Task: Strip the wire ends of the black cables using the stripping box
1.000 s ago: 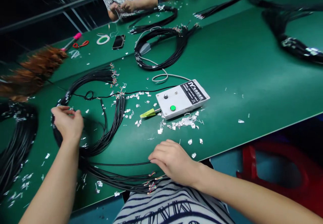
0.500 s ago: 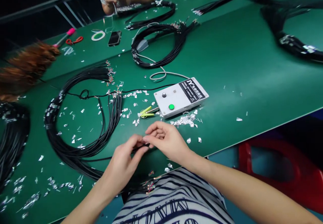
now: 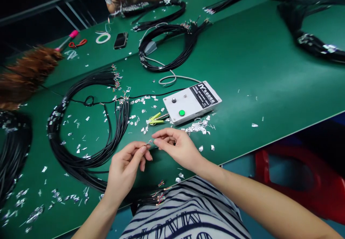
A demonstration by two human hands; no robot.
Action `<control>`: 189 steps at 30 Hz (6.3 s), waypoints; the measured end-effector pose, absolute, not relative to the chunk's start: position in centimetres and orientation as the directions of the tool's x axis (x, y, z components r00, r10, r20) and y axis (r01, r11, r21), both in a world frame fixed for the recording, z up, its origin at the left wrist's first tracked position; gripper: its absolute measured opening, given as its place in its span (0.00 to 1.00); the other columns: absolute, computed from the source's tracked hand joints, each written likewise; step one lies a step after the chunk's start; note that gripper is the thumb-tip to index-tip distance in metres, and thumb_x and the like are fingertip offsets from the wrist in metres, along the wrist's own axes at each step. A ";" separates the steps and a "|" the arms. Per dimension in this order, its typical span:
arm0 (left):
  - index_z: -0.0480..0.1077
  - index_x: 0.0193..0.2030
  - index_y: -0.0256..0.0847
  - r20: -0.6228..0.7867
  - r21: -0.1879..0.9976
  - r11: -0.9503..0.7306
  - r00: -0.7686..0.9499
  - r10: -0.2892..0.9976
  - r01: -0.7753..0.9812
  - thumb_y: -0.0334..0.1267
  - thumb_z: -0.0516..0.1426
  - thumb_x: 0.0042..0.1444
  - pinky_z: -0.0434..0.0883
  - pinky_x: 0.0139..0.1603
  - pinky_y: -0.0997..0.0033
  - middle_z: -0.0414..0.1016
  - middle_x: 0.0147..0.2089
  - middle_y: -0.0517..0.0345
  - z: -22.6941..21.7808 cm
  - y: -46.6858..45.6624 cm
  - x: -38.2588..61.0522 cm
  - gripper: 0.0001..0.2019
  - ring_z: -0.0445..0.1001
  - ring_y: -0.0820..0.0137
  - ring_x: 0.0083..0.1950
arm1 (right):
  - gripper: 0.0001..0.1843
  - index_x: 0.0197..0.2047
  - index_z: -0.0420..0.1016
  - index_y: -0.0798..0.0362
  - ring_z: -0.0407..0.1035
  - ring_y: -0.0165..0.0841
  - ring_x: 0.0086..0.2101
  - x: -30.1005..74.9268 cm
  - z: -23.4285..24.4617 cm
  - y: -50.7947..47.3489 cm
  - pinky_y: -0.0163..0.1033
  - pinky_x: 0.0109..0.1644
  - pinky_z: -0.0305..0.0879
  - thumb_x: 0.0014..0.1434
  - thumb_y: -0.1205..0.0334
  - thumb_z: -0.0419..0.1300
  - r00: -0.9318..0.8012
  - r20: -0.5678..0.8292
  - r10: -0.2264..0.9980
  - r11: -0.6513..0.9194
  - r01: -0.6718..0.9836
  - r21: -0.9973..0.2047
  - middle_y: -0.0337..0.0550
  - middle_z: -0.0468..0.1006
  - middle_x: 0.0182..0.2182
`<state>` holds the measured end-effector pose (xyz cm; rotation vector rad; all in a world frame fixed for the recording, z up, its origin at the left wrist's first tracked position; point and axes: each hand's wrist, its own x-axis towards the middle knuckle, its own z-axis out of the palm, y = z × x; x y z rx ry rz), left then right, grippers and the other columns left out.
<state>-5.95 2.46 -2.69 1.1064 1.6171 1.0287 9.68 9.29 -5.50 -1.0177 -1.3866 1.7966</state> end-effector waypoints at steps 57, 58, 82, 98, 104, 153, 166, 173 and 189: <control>0.70 0.42 0.39 -0.352 0.929 0.347 -0.019 0.936 -0.126 0.47 0.61 0.57 0.51 0.19 0.81 0.63 0.29 0.65 -2.0 2.4 -7.0 0.13 0.52 0.82 0.21 | 0.10 0.31 0.72 0.54 0.54 0.23 0.19 7.4 -5.2 8.4 0.34 0.26 0.46 0.51 0.56 0.64 -0.640 -0.349 0.685 -0.528 -0.106 -0.843 0.29 0.67 0.19; 0.71 0.41 0.39 -0.345 0.933 0.339 -0.037 0.938 -0.123 0.45 0.63 0.56 0.51 0.20 0.81 0.64 0.31 0.64 -2.0 2.4 -7.0 0.13 0.53 0.83 0.21 | 0.10 0.31 0.72 0.54 0.53 0.22 0.19 7.5 -5.2 8.4 0.34 0.26 0.46 0.51 0.56 0.64 -0.641 -0.347 0.685 -0.524 -0.102 -0.846 0.30 0.68 0.20; 0.66 0.35 0.40 -0.125 0.990 0.137 -0.340 0.932 0.012 0.43 0.62 0.57 0.57 0.18 0.80 0.65 0.25 0.67 -3.6 2.4 -4.3 0.10 0.58 0.82 0.18 | 0.12 0.32 0.67 0.52 0.61 0.25 0.20 7.9 -4.9 8.2 0.33 0.26 0.55 0.55 0.53 0.62 -0.638 -0.301 0.709 -0.425 -0.045 -0.904 0.29 0.65 0.18; 0.68 0.37 0.39 -0.214 0.974 0.225 -0.276 0.937 0.011 0.46 0.58 0.60 0.59 0.23 0.78 0.60 0.21 0.68 -3.6 2.5 -5.0 0.12 0.60 0.77 0.22 | 0.06 0.33 0.66 0.51 0.68 0.28 0.22 8.2 -4.9 8.7 0.32 0.27 0.61 0.60 0.59 0.56 -0.591 -0.267 0.762 -0.221 0.150 -0.964 0.33 0.69 0.21; 0.68 0.34 0.39 -0.206 0.978 0.207 -0.216 0.954 -0.019 0.42 0.67 0.49 0.70 0.31 0.77 0.66 0.35 0.61 -3.2 3.2 -4.7 0.13 0.70 0.76 0.31 | 0.05 0.32 0.67 0.52 0.64 0.26 0.23 8.2 -5.8 9.0 0.32 0.26 0.59 0.56 0.61 0.59 -0.600 -0.241 0.763 -0.257 0.061 -0.965 0.32 0.67 0.22; 0.66 0.30 0.38 -0.290 0.957 0.286 -0.225 0.930 -0.053 0.45 0.61 0.56 0.52 0.20 0.80 0.62 0.24 0.65 -4.5 3.5 -7.2 0.13 0.56 0.81 0.20 | 0.11 0.42 0.78 0.54 0.73 0.32 0.35 10.2 -5.2 10.5 0.39 0.38 0.54 0.69 0.59 0.56 -0.668 0.488 0.562 0.827 0.443 -0.346 0.40 0.82 0.36; 0.67 0.30 0.38 -0.184 0.966 0.222 -0.252 0.950 0.133 0.42 0.59 0.59 0.54 0.21 0.79 0.60 0.22 0.66 -4.9 3.4 -6.5 0.10 0.57 0.79 0.22 | 0.17 0.30 0.76 0.54 0.69 0.30 0.26 9.1 -5.6 10.3 0.39 0.34 0.52 0.69 0.64 0.52 -0.699 0.532 0.478 0.876 0.426 -0.228 0.37 0.79 0.26; 0.67 0.30 0.38 -0.179 0.978 0.202 -0.310 0.934 0.043 0.43 0.61 0.55 0.56 0.20 0.81 0.63 0.24 0.65 -4.9 4.8 -7.2 0.12 0.58 0.80 0.21 | 0.06 0.40 0.77 0.54 0.71 0.35 0.38 10.1 -4.0 12.8 0.42 0.39 0.52 0.66 0.63 0.59 -0.669 0.538 0.514 0.828 0.551 -0.106 0.40 0.83 0.37; 0.67 0.27 0.37 -0.213 0.977 0.206 -0.331 0.919 -0.057 0.40 0.64 0.49 0.56 0.18 0.82 0.64 0.22 0.66 -5.7 8.7 -8.4 0.12 0.57 0.82 0.18 | 0.13 0.29 0.73 0.52 0.64 0.38 0.37 7.8 -4.6 17.2 0.46 0.41 0.47 0.61 0.76 0.55 -0.813 0.307 0.494 0.837 0.541 0.087 0.42 0.77 0.27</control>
